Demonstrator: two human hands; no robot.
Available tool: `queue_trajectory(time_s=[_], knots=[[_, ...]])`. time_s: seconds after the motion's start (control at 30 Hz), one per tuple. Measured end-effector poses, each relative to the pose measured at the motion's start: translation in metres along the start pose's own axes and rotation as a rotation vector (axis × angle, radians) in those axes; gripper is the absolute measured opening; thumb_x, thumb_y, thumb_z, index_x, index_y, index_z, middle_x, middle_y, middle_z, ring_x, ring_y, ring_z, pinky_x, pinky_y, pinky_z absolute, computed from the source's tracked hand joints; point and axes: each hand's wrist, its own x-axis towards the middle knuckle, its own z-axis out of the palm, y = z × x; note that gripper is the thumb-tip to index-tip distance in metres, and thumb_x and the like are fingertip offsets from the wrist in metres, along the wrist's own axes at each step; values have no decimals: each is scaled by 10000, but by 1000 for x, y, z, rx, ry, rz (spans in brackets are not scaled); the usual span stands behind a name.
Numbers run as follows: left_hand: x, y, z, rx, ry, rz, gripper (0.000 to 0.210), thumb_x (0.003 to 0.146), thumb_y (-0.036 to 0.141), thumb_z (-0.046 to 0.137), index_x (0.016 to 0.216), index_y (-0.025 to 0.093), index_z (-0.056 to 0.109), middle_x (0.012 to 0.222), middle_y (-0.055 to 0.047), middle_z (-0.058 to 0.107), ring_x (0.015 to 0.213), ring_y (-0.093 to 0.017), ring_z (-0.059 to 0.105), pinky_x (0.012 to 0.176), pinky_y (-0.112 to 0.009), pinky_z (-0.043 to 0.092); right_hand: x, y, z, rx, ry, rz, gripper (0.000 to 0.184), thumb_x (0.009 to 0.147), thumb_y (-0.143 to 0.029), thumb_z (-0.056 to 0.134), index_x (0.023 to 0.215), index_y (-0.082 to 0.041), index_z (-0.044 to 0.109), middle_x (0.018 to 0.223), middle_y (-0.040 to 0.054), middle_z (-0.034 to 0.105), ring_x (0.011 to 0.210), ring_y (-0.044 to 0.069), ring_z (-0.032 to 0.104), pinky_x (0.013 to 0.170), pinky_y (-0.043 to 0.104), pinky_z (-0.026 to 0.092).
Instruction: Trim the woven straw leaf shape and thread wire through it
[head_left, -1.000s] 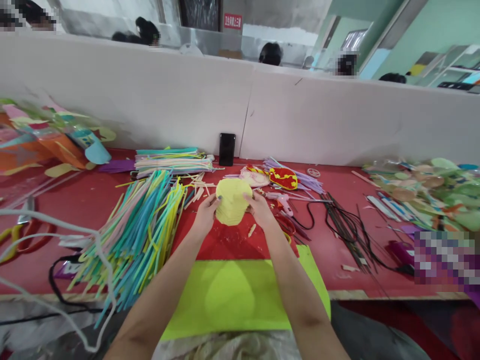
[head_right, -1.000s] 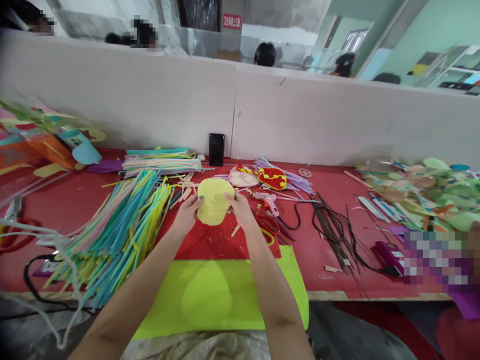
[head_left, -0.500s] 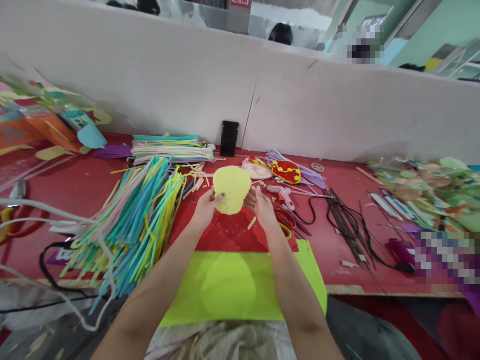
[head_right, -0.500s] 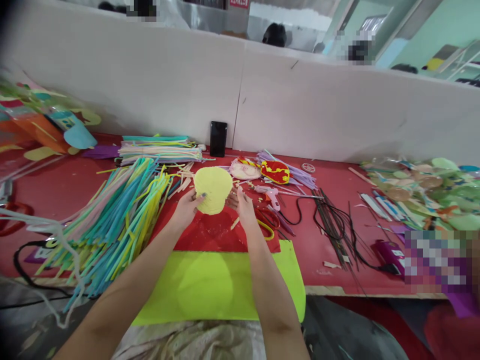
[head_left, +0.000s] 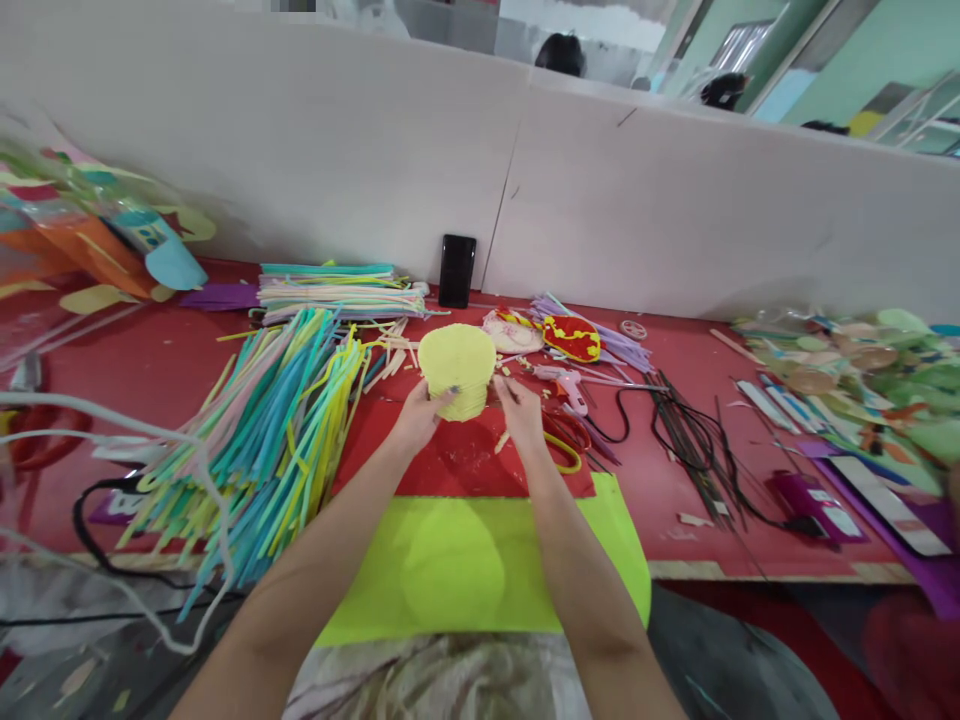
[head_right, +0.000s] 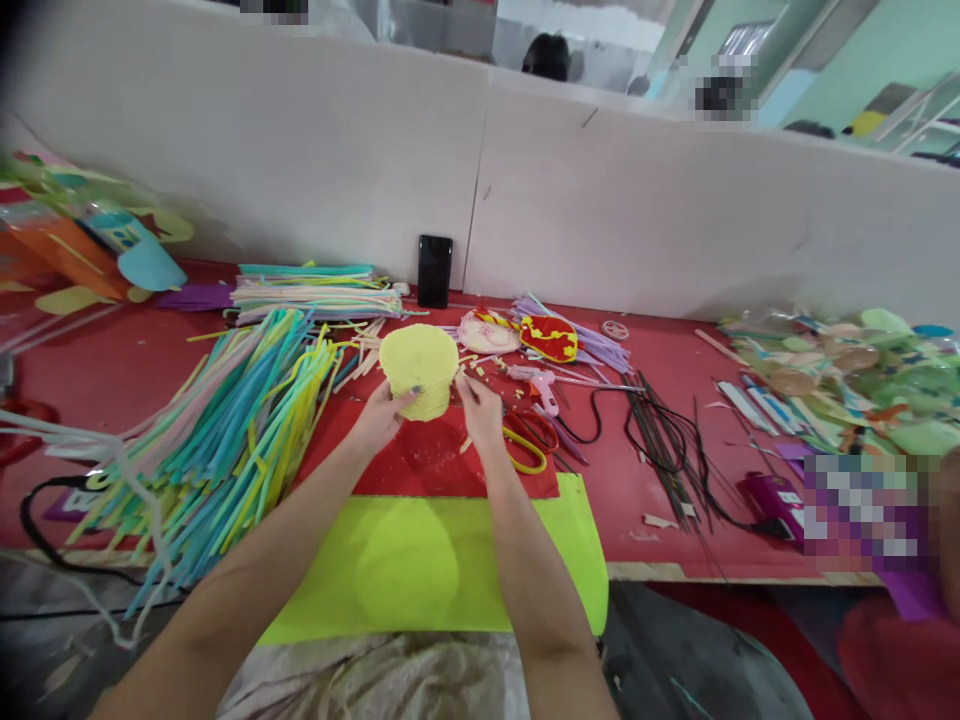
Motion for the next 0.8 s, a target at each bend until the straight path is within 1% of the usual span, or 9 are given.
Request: queue_trajectory(time_s=[0.07, 0.13, 0.2, 0.23, 0.33, 0.47, 0.63, 0.7, 0.8], knots=[[1, 2, -2, -14, 15, 14, 466, 517, 180, 822, 947, 162, 644, 997, -83, 712, 969, -236, 648, 919, -393, 477, -2, -7, -19, -245, 29, -89, 297, 847, -415, 491, 1028, -251, 660, 1043, 77, 681, 942, 213, 636, 851, 348, 486], [1, 5, -4, -32, 21, 14, 460, 539, 172, 810, 965, 168, 636, 994, -74, 712, 963, -230, 650, 914, -393, 481, -8, -9, -44, -569, 54, -129, 286, 847, -364, 491, 1043, -227, 646, 1041, 100, 666, 937, 221, 624, 859, 356, 465], [1, 8, -5, -52, 16, 9, 458, 568, 169, 793, 994, 177, 625, 998, -67, 711, 966, -225, 650, 913, -393, 483, -17, -7, -68, -875, 61, -37, 232, 816, -292, 514, 962, -179, 655, 998, 125, 653, 899, 233, 619, 830, 368, 463], [0, 9, -4, -61, 13, 8, 458, 584, 168, 783, 1011, 183, 619, 1005, -64, 709, 971, -221, 649, 915, -390, 483, -23, -4, -79, -1027, 60, 7, 218, 792, -260, 535, 953, -170, 651, 1025, 135, 636, 943, 250, 601, 845, 382, 450], [-1, 8, -3, -75, 4, 12, 456, 619, 154, 756, 1047, 206, 606, 1042, -49, 700, 986, -200, 644, 915, -358, 485, -37, 6, -97, -1300, 5, 87, 339, 726, -250, 605, 1054, -164, 606, 1124, 146, 582, 1051, 287, 544, 884, 399, 418], [-3, 4, -4, -68, 3, -2, 445, 649, 144, 728, 1071, 212, 604, 1084, -40, 688, 968, -174, 648, 894, -315, 494, -37, 12, -96, -1384, -75, 108, 444, 670, -206, 625, 1102, -129, 560, 1149, 160, 564, 1089, 293, 522, 910, 373, 401], [-4, 11, -4, -139, 19, -32, 361, 725, 219, 663, 1081, 188, 614, 1096, -51, 686, 1004, -189, 638, 881, -311, 504, -21, 16, -93, -1254, -93, 102, 320, 677, -201, 596, 976, -87, 576, 1071, 183, 600, 1040, 289, 559, 908, 350, 402], [-5, 17, -2, -180, -18, -57, 338, 763, 309, 618, 1072, 173, 625, 1112, -66, 680, 1042, -222, 623, 872, -338, 514, -19, 16, -98, -1146, -34, 128, 271, 692, -239, 591, 934, -117, 583, 995, 165, 624, 973, 281, 591, 844, 351, 429], [-6, 22, 0, -214, -38, -89, 425, 784, 478, 552, 1074, 178, 631, 1140, -84, 665, 1088, -270, 598, 866, -386, 522, -20, 13, -103, -979, 141, 173, 257, 693, -370, 623, 845, -167, 578, 809, 110, 631, 805, 271, 613, 717, 366, 442]])
